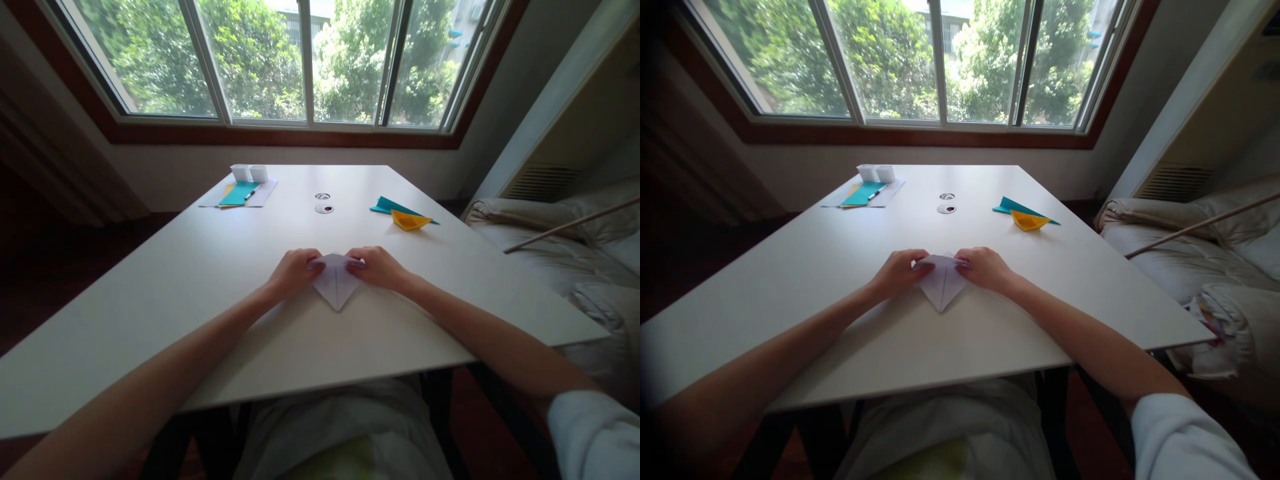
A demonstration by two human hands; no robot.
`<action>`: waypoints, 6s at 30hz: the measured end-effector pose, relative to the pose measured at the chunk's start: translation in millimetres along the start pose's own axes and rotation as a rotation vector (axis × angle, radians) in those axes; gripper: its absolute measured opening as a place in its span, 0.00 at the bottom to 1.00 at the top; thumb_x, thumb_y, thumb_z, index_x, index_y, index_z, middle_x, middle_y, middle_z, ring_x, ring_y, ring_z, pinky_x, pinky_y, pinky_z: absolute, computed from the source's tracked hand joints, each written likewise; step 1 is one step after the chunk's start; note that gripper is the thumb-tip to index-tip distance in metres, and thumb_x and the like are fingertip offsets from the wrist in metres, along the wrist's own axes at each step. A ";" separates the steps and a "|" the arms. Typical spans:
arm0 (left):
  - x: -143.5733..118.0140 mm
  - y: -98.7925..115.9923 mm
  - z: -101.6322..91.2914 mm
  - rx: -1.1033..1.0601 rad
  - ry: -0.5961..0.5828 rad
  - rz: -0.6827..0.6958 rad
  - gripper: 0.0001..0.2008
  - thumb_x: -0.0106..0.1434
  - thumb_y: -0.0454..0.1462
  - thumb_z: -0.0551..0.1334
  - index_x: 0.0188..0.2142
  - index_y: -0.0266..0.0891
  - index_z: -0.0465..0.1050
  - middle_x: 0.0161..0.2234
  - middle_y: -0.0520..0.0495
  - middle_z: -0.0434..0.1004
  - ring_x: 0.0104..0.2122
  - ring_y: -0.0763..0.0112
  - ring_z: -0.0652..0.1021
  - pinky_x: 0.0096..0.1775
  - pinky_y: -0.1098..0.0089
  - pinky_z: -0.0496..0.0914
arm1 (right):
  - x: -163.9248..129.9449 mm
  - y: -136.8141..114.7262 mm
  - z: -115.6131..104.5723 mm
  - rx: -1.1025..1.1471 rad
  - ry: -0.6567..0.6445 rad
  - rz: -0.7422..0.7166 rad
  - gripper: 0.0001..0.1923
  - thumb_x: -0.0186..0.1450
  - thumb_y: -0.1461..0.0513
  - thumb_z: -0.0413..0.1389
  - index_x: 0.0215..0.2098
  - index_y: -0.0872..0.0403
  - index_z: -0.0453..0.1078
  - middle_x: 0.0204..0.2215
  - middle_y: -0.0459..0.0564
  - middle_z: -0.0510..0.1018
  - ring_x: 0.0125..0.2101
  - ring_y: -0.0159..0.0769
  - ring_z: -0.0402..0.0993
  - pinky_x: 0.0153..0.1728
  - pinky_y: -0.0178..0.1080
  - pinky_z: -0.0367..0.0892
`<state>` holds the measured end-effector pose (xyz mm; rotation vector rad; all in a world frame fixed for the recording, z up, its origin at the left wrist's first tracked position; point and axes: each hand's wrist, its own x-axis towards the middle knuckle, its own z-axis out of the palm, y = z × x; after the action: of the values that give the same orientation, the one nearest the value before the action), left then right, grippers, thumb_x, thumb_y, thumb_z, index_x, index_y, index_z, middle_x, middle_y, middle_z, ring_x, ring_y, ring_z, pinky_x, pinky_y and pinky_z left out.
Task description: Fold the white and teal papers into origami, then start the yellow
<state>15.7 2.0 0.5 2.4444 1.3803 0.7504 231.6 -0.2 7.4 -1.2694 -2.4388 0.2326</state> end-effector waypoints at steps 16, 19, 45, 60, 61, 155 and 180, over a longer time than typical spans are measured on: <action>2.8 -0.8 -0.5 -0.020 0.011 -0.138 0.14 0.56 0.41 0.54 0.32 0.35 0.74 0.26 0.47 0.76 0.26 0.69 0.71 0.26 0.73 0.62 | 4.8 8.0 4.7 0.110 -0.009 0.042 0.10 0.62 0.60 0.48 0.31 0.54 0.70 0.27 0.47 0.76 0.27 0.32 0.69 0.27 0.31 0.58; 2.3 -1.5 0.2 -0.030 0.020 -0.152 0.15 0.56 0.42 0.53 0.31 0.35 0.74 0.25 0.48 0.75 0.24 0.70 0.70 0.25 0.74 0.60 | 5.0 8.5 3.5 0.110 -0.010 0.063 0.12 0.63 0.58 0.47 0.30 0.54 0.70 0.25 0.46 0.75 0.25 0.31 0.68 0.26 0.31 0.57; -3.3 1.4 -5.2 0.013 0.065 -0.150 0.11 0.55 0.39 0.53 0.20 0.35 0.64 0.18 0.55 0.60 0.19 0.78 0.61 0.24 0.74 0.53 | 5.1 16.7 1.9 0.601 0.030 0.178 0.15 0.54 0.52 0.58 0.28 0.56 0.65 0.24 0.45 0.71 0.26 0.30 0.67 0.27 0.34 0.63; -2.9 -4.0 -3.7 0.020 0.050 -0.121 0.11 0.55 0.39 0.53 0.20 0.36 0.64 0.17 0.55 0.59 0.19 0.77 0.61 0.23 0.74 0.53 | 6.7 21.5 8.5 0.712 0.002 0.131 0.08 0.57 0.68 0.51 0.34 0.55 0.69 0.33 0.48 0.76 0.32 0.31 0.75 0.36 0.36 0.69; -2.9 -4.2 -3.5 0.020 0.049 -0.120 0.11 0.55 0.39 0.53 0.20 0.36 0.64 0.17 0.55 0.59 0.19 0.77 0.61 0.23 0.74 0.53 | 6.6 22.6 8.8 0.706 -0.005 0.124 0.09 0.57 0.69 0.50 0.34 0.55 0.69 0.34 0.48 0.76 0.32 0.31 0.75 0.36 0.35 0.69; -1.9 8.8 -13.7 0.063 -0.073 -0.138 0.10 0.54 0.40 0.56 0.25 0.37 0.72 0.21 0.49 0.72 0.22 0.71 0.70 0.24 0.73 0.58 | 6.4 20.3 20.4 0.176 0.045 0.017 0.08 0.58 0.59 0.54 0.25 0.54 0.68 0.24 0.45 0.70 0.25 0.29 0.63 0.27 0.31 0.57; 6.7 -34.1 -20.5 -0.187 -0.283 -0.037 0.17 0.54 0.48 0.60 0.34 0.37 0.76 0.28 0.50 0.76 0.22 0.77 0.67 0.27 0.75 0.61 | 5.9 20.4 19.5 0.159 0.044 0.031 0.08 0.58 0.59 0.55 0.24 0.55 0.67 0.24 0.44 0.70 0.24 0.27 0.63 0.26 0.31 0.57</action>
<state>-17.3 24.7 5.0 2.2689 1.1880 0.4783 236.0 16.9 -15.3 -1.2303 -2.3142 0.3951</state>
